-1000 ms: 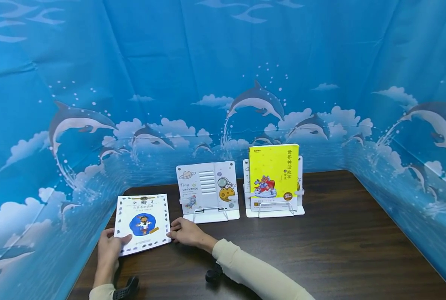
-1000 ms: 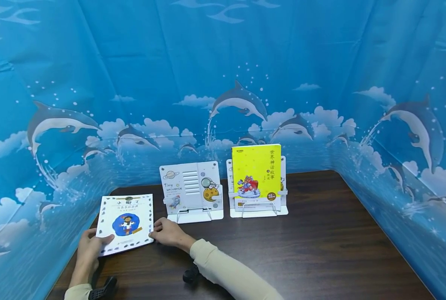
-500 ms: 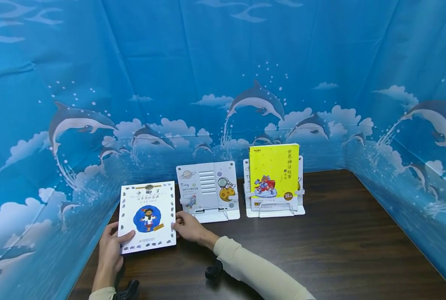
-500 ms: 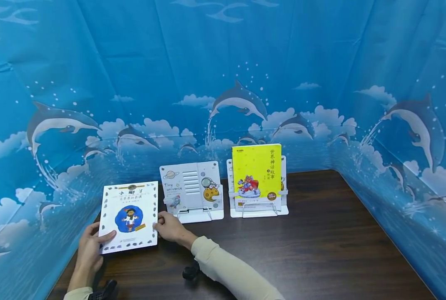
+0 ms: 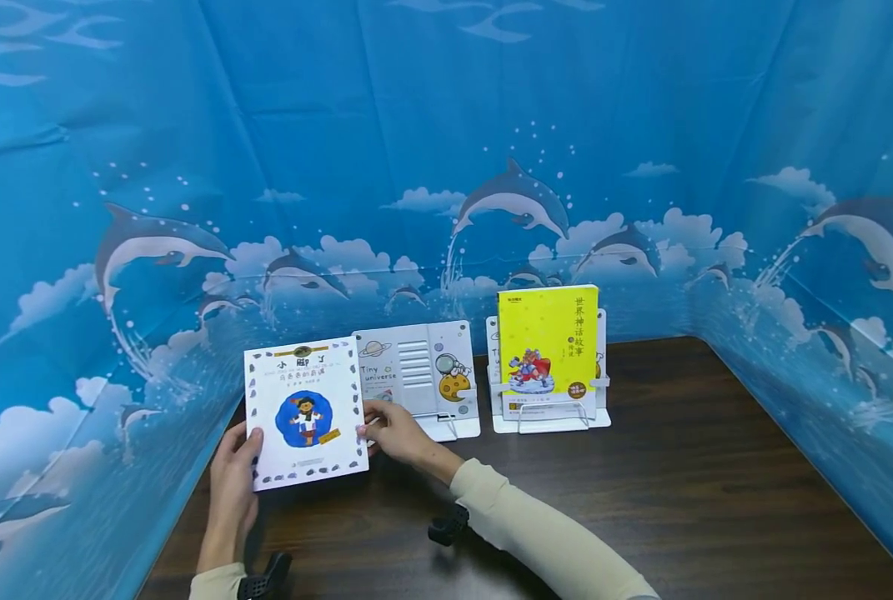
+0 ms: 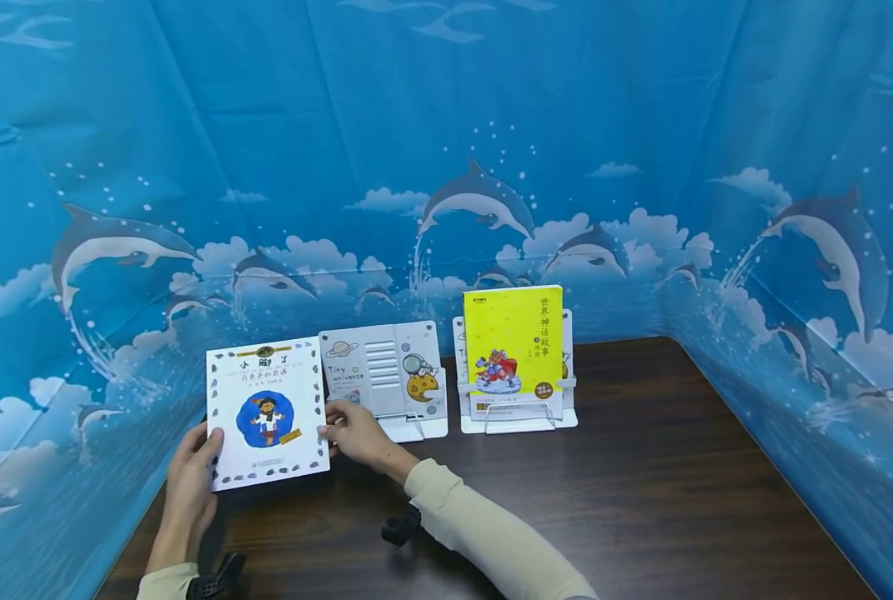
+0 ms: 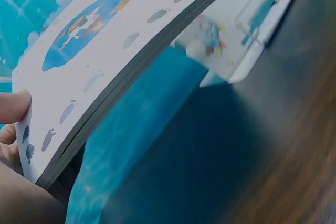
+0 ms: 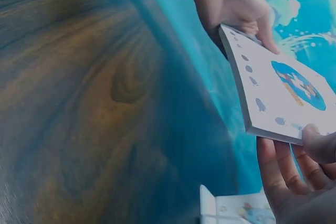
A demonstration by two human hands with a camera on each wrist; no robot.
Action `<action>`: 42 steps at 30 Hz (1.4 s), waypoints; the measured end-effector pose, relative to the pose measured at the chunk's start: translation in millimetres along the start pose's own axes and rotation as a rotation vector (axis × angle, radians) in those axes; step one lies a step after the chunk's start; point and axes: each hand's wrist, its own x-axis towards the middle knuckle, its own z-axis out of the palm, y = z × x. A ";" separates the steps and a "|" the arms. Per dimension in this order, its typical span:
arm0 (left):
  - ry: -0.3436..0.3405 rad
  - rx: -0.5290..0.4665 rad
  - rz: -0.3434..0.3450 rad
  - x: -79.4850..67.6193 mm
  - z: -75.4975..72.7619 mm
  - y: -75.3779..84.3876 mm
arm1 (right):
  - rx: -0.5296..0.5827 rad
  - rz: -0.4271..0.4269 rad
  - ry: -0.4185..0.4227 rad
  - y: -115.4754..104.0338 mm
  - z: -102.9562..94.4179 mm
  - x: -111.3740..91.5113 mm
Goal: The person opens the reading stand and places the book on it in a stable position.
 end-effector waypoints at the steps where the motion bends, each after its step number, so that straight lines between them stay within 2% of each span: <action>1: -0.001 -0.013 0.011 -0.4 2.8 1.9 | -0.002 -0.010 0.009 -1.6 -2.8 -0.5; 6: -0.017 -0.076 0.075 -3.3 18.5 12.5 | -0.028 -0.044 0.055 -13.6 -19.8 -3.8; 13: -0.031 -0.118 0.115 -4.0 42.3 26.2 | -0.102 -0.074 0.135 -26.3 -49.7 -9.6; 18: -0.002 -0.055 0.217 -4.1 61.8 31.4 | -0.187 -0.088 0.199 -32.3 -72.1 -12.8; 23: 0.000 0.022 0.305 -3.6 81.5 40.1 | -0.291 -0.148 0.266 -36.0 -92.6 -12.6; 31: -0.035 0.044 0.374 2.2 111.8 53.5 | -0.434 -0.191 0.422 -37.7 -113.2 -12.1; 37: -0.044 0.024 0.407 13.1 131.7 53.5 | -0.478 -0.199 0.506 -40.7 -125.6 -10.4; 42: -0.044 0.052 0.416 21.8 146.2 49.7 | -0.507 -0.185 0.564 -39.6 -132.2 -8.3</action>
